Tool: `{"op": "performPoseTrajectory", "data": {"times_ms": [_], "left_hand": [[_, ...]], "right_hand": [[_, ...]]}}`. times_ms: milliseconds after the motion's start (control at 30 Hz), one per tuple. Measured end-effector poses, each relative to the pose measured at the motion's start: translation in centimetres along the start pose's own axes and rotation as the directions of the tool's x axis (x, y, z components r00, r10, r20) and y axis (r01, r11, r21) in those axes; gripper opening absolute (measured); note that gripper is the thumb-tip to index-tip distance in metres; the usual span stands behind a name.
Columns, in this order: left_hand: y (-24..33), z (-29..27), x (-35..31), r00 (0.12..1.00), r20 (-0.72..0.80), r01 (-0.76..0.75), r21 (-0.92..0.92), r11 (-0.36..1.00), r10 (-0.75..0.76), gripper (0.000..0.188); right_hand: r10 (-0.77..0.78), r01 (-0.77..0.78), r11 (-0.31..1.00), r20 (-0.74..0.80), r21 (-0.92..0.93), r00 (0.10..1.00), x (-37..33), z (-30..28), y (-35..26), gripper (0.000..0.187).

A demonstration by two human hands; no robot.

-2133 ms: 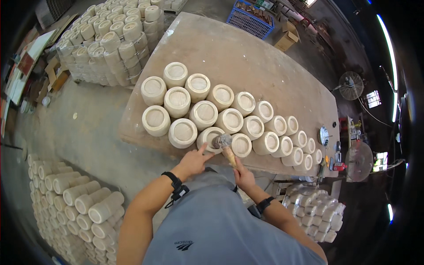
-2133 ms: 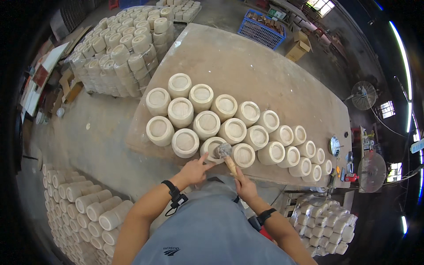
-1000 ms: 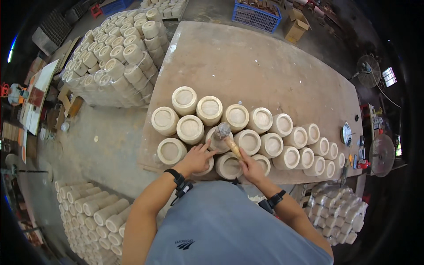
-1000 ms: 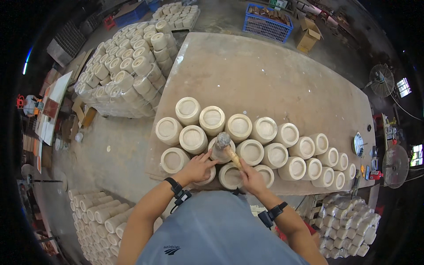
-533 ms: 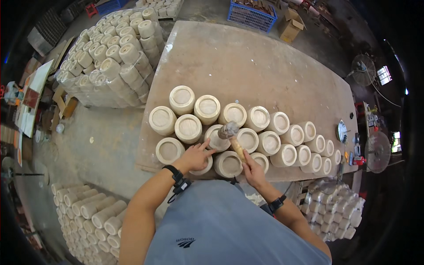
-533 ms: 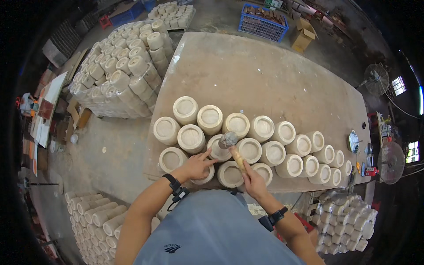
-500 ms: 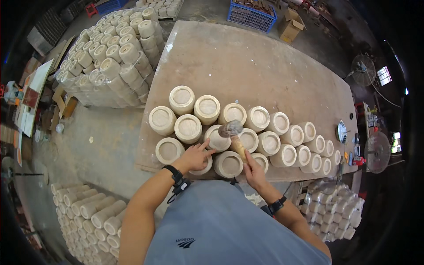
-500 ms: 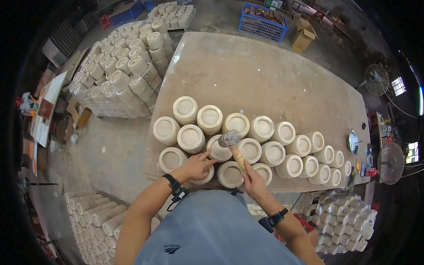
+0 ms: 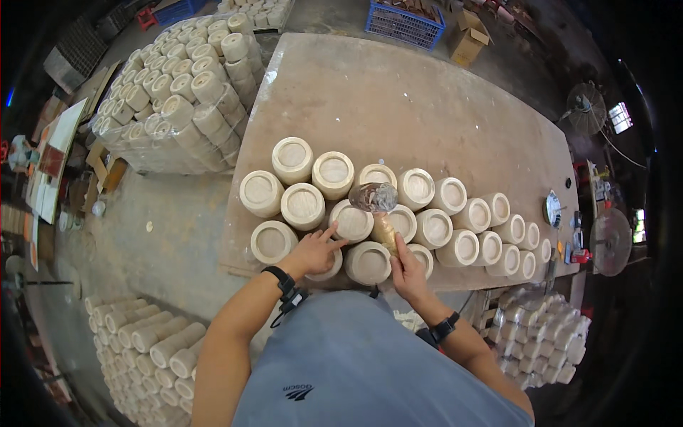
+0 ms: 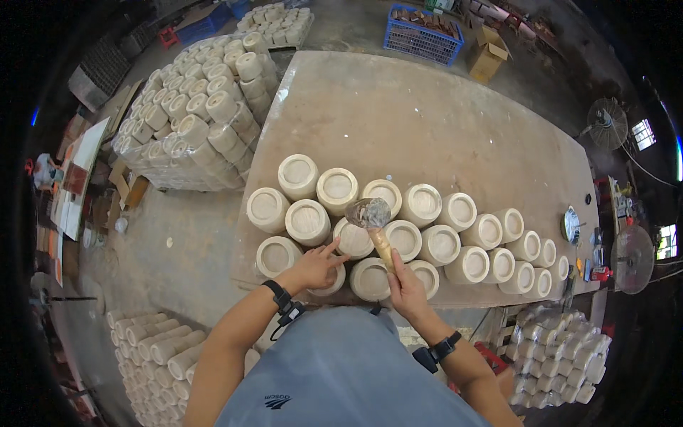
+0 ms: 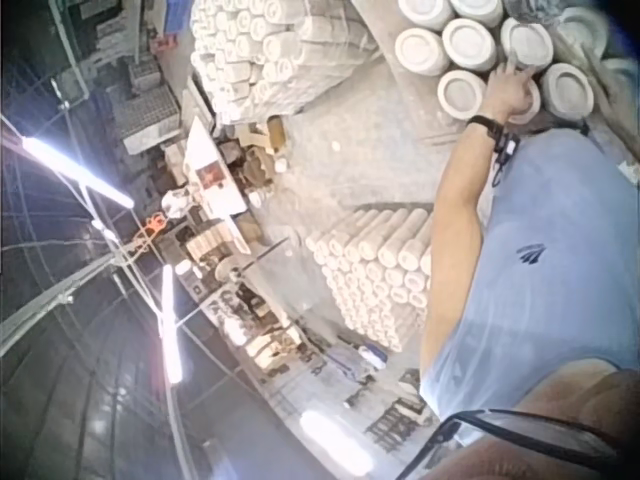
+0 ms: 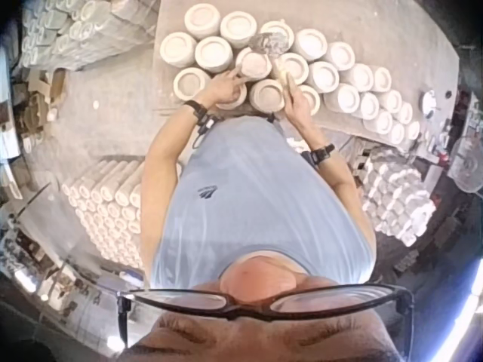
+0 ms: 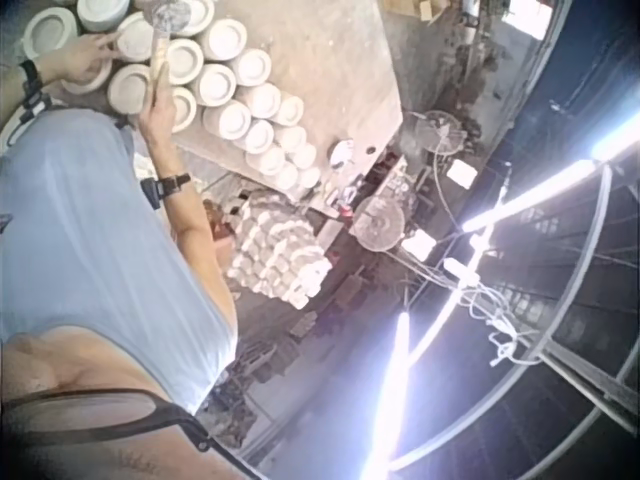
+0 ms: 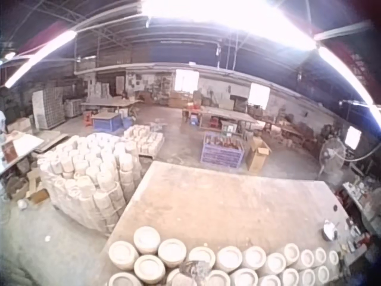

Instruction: Assembling and finishing white ceramic pottery pieces using a mallet and nail gun.

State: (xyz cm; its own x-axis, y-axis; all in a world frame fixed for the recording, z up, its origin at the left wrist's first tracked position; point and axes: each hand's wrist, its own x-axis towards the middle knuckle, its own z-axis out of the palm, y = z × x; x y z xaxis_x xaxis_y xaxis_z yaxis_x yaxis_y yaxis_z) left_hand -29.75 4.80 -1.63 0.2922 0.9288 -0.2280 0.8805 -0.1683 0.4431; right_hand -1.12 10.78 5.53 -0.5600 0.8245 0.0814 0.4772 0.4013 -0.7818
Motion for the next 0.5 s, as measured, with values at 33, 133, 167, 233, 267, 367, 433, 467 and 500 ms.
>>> {"op": "performPoseTrajectory", "data": {"times_ms": [33, 133, 167, 233, 267, 367, 433, 467, 500], "left_hand": [[0.0, -0.1, -0.2, 1.000, 0.004, -0.004, 0.003, 1.000, 0.004, 0.071], [0.0, -0.3, -0.4, 1.000, -0.023, -0.015, -0.042, 0.999, 0.014, 0.071], [0.0, -0.2, -0.3, 1.000, 0.018, 0.006, -0.043, 0.999, -0.005, 0.073], [0.1, -0.4, 0.0, 0.998, 0.052, 0.037, -0.042, 0.998, -0.034, 0.075], [0.0, -0.6, 0.1, 0.999, 0.042, 0.034, -0.037, 0.999, -0.032, 0.075], [0.2, -0.7, -0.1, 0.997, 0.064, 0.034, -0.056, 0.998, -0.031, 0.075], [0.4, -0.4, -0.2, 0.999, 0.042, 0.028, -0.035, 0.999, -0.026, 0.074], [0.4, -0.3, -0.2, 0.999, 0.043, 0.027, -0.035, 0.999, -0.025, 0.074], [0.3, -0.4, -0.2, 0.999, 0.041, 0.030, -0.045, 0.999, -0.028, 0.074]], "right_hand": [[-0.064, 0.063, 0.997, -0.035, -0.044, 0.997, -0.1, 0.5, 0.3, 0.062], [-0.010, 0.026, 0.979, 0.083, -0.203, 0.996, -0.5, 1.9, 2.4, 0.061], [0.129, -0.052, 0.944, 0.221, -0.325, 0.967, -0.7, 2.2, 3.2, 0.060], [0.098, -0.046, 0.965, 0.194, -0.259, 0.976, 0.1, 2.0, 3.0, 0.059], [0.110, -0.068, 0.973, 0.184, -0.220, 0.977, 0.6, 1.7, 2.9, 0.060], [0.015, -0.007, 0.994, 0.076, -0.111, 0.997, 0.9, 0.7, 0.6, 0.060], [-0.091, 0.089, 0.995, -0.034, -0.050, 0.995, 0.8, 0.8, 0.3, 0.059], [-0.114, 0.111, 0.990, -0.031, -0.086, 0.993, 0.6, 1.0, 0.9, 0.059], [-0.138, 0.133, 0.984, -0.031, -0.122, 0.990, 0.5, 1.2, 1.4, 0.059]]}}
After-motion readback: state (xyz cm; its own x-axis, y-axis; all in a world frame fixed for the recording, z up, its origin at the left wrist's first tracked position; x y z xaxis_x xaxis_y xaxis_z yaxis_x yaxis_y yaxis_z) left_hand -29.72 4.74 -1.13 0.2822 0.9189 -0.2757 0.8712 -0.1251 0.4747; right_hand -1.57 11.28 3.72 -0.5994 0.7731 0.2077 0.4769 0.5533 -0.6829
